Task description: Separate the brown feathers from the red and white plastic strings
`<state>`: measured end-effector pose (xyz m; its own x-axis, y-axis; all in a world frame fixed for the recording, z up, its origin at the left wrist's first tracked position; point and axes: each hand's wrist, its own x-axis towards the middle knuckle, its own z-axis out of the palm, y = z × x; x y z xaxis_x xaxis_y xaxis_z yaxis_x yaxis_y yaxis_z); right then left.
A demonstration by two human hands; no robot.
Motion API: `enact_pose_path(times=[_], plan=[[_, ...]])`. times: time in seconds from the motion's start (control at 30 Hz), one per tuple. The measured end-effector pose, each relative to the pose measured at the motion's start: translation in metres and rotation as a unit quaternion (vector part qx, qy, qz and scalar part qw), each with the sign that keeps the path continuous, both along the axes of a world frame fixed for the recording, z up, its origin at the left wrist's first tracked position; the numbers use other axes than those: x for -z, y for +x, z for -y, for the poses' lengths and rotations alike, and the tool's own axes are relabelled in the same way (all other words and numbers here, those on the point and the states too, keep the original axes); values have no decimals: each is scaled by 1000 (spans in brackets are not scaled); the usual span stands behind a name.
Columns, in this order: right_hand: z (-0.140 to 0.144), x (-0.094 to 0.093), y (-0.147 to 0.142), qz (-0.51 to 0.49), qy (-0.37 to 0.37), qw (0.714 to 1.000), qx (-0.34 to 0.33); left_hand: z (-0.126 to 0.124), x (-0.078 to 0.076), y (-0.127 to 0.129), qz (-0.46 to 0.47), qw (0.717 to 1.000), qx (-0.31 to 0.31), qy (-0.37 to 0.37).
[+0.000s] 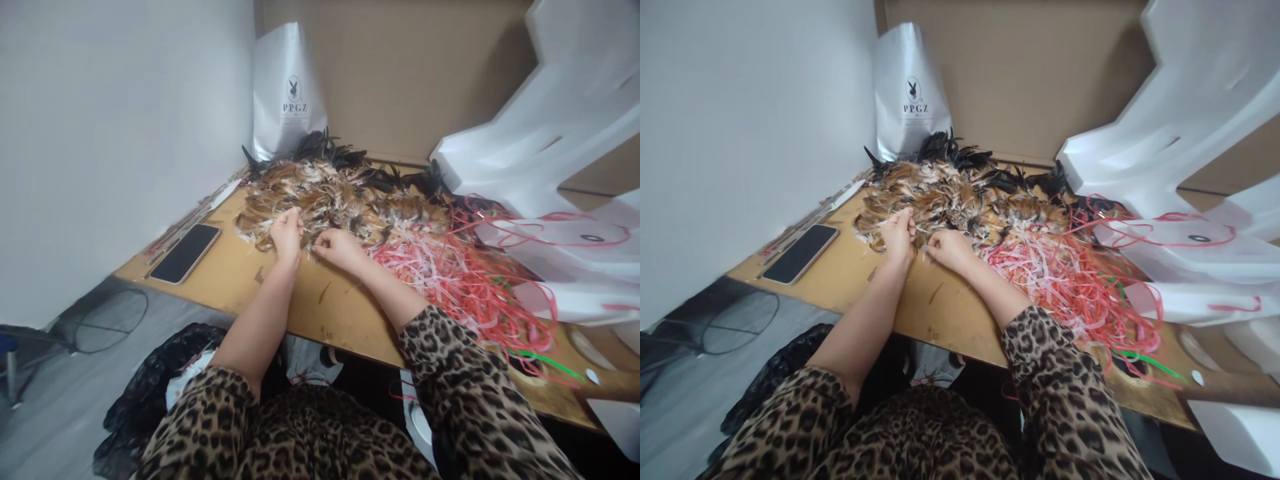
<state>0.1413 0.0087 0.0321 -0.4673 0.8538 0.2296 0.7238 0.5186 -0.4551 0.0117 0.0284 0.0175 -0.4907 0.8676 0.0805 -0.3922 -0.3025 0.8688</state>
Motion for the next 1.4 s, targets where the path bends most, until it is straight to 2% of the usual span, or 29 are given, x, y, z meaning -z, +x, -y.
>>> enact_pose_path(times=[0.23,0.37,0.43,0.53,0.6,0.7,0.77,0.83,0.9,1.0,1.23,1.4], plan=[[16,10,-21,161,48,986,20,2,-1,1,-5,1000,-1,-10],[11,11,-17,162,22,985,46,3,-2,3,0,1000,1,-17],[4,9,-10,104,-18,993,55,3,-2,3,2,1000,5,-17],[-9,6,5,-73,-121,988,54,4,-1,3,3,1000,15,-8],[-18,6,15,-221,-187,955,67,5,0,4,4,1000,26,-3],[-28,6,26,-388,-256,883,66,7,0,6,-4,997,74,-7],[-31,6,30,-443,-279,851,40,9,0,9,-7,990,137,-23],[-31,5,31,-464,-281,840,18,11,-1,12,1,977,208,-43],[-29,3,31,-458,-274,846,7,14,-3,15,9,964,261,-57],[-26,-1,30,-423,-263,867,3,17,-4,17,6,956,287,-56],[-20,-4,28,-383,-251,889,6,15,0,18,-13,961,268,-64],[-30,-5,38,-326,-225,918,16,13,3,16,-33,966,246,-67]])
